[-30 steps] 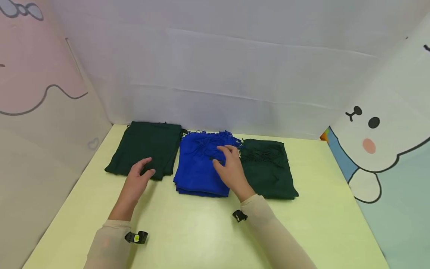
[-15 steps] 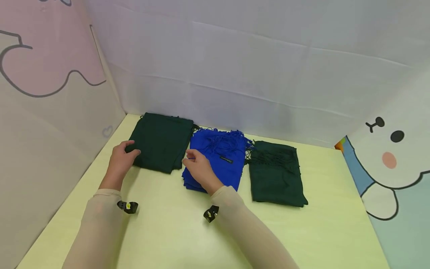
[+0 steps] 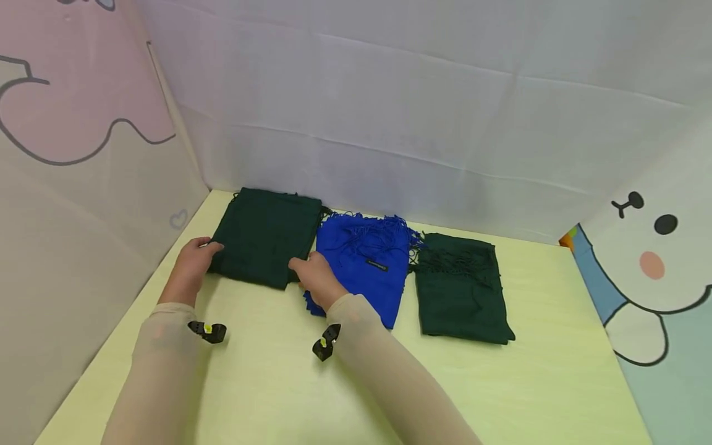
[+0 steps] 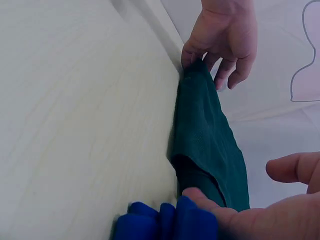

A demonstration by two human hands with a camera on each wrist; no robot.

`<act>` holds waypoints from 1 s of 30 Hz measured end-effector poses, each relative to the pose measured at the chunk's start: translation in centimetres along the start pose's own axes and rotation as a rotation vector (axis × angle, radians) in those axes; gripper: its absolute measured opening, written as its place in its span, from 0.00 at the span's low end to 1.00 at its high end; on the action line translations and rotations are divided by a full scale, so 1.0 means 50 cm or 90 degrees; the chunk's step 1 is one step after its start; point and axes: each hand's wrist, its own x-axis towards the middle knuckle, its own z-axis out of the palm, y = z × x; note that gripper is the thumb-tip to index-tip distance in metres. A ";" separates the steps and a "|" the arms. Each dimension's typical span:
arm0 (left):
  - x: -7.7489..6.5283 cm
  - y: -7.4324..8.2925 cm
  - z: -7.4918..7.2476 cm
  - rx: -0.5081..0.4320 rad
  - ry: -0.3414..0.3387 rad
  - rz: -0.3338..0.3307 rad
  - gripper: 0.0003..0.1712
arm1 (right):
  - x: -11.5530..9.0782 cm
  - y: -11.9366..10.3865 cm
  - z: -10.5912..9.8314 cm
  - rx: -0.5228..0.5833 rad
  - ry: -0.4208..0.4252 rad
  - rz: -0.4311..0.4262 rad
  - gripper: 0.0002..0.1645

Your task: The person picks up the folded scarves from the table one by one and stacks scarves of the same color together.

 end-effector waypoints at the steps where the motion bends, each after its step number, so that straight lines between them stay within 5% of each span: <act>1: 0.003 -0.002 -0.002 -0.005 0.002 -0.003 0.40 | 0.004 0.000 0.001 0.021 -0.004 0.007 0.41; 6: 0.013 -0.012 -0.014 -0.017 -0.019 -0.026 0.40 | 0.030 0.012 0.006 0.119 -0.022 0.036 0.17; 8: 0.017 -0.015 -0.017 -0.023 -0.035 -0.036 0.41 | 0.040 0.018 0.009 0.143 -0.025 0.049 0.15; 18: 0.021 -0.014 -0.012 -0.001 -0.099 -0.011 0.39 | 0.060 0.023 0.031 0.220 -0.017 0.060 0.25; 24: 0.020 -0.017 -0.011 -0.043 -0.100 0.017 0.36 | 0.073 0.026 0.034 0.265 -0.028 0.062 0.37; 30: 0.024 -0.026 -0.010 -0.151 -0.094 -0.009 0.34 | 0.090 0.033 0.040 0.289 -0.044 0.049 0.38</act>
